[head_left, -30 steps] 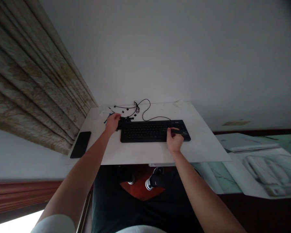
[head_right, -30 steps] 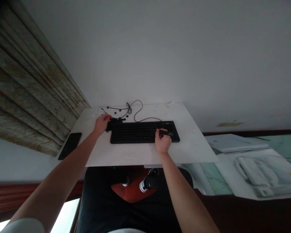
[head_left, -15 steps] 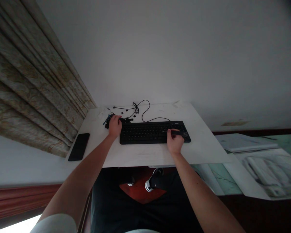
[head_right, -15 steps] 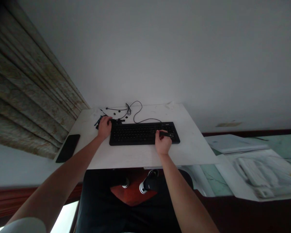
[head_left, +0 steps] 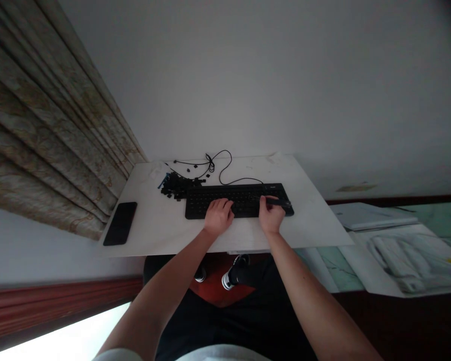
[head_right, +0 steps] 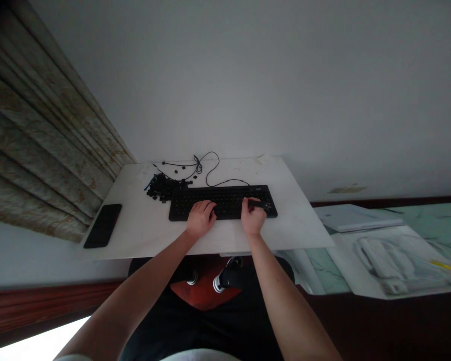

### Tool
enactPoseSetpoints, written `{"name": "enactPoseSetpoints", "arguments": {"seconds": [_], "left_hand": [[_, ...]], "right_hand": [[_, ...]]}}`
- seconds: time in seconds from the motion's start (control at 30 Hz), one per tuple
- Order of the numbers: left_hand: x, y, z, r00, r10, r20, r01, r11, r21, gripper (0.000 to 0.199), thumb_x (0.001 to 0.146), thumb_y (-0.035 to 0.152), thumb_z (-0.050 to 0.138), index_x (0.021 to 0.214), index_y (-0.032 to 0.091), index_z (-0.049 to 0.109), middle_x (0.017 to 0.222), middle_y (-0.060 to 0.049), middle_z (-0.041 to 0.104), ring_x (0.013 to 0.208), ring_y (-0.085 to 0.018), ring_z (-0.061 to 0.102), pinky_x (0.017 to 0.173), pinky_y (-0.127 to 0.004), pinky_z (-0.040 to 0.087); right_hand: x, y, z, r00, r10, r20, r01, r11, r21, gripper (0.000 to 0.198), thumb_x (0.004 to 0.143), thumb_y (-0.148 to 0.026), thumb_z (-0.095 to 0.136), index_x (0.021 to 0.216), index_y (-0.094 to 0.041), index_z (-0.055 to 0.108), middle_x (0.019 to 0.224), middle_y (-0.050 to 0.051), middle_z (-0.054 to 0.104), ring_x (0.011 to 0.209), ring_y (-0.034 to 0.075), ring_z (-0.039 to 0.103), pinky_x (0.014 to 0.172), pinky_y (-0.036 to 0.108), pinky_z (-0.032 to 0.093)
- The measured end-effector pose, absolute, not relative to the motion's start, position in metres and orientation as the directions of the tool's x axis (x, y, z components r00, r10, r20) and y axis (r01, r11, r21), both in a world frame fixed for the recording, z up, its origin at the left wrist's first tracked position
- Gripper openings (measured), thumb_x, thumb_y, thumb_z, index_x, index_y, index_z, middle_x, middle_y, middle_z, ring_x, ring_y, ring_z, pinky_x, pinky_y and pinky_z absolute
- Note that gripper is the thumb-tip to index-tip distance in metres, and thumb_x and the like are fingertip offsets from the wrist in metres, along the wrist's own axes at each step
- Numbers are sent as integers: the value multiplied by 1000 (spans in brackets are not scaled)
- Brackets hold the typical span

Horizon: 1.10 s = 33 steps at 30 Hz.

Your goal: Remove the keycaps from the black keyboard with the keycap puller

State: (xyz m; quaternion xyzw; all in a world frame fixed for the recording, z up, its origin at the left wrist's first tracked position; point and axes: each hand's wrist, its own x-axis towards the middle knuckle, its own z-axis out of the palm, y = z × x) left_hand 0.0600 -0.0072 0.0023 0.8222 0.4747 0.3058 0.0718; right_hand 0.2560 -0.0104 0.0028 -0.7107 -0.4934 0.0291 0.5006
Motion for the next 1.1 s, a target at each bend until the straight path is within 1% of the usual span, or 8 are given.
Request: {"name": "enactPoseSetpoints", "arguments": {"seconds": [0.1,0.27,0.33,0.43,0.6,0.8,0.93,1.1], "left_hand": [[58,-7,2,339,837,431,741,-519,426,30,85,12,55,113,20,63,112,-11,64,110,-27,59,102,-46,44],[54,0,2,130,904,407,763,-353,541,29,82,6,52,105,20,64,104,-9,64,103,-25,61,98,-44,46],[52,2,1,107,912,397,746,-338,574,31,80,3,51,102,20,65,101,-7,65,100,-24,61,97,-42,47],[50,3,0,120,915,385,708,-350,613,32,79,1,50,99,21,66,100,-6,66,100,-24,61,96,-42,48],[49,2,2,105,923,371,690,-336,641,33,78,1,51,100,21,67,100,-6,67,99,-24,62,95,-41,49],[50,0,8,154,923,352,716,-350,605,35,75,4,56,104,21,66,103,-7,68,102,-27,61,97,-44,46],[51,0,9,181,922,342,739,-357,572,32,75,7,58,104,21,65,102,-8,68,102,-27,61,96,-45,46],[52,0,11,198,929,312,777,-343,527,29,77,10,58,104,21,64,102,-8,67,103,-27,60,96,-43,45]], "right_hand": [[255,-12,3,534,722,441,638,-1,-770,45,91,-54,50,84,-13,68,66,8,67,63,22,63,66,32,49],[251,-11,10,539,770,342,510,25,-860,46,88,-58,53,86,-14,68,64,7,68,61,22,66,65,33,52],[246,-6,18,474,838,271,419,57,-906,46,87,-59,56,88,-14,67,66,8,70,62,23,69,62,33,54],[236,2,35,286,948,141,346,35,-937,42,84,-56,63,89,-15,67,66,8,71,61,24,71,52,30,53],[223,18,53,8,1000,-5,430,-8,-903,27,85,-43,67,79,-17,66,65,6,71,56,19,70,48,25,52],[215,30,55,-85,996,-17,547,33,-836,24,86,-36,66,70,-19,61,60,4,69,52,18,67,47,25,49],[208,30,62,-121,992,29,615,98,-782,24,87,-31,65,67,-20,59,60,3,68,50,17,66,49,25,48],[199,26,78,-176,983,47,779,169,-604,21,90,-30,63,73,-18,65,64,5,69,60,19,68,56,25,47]]}}
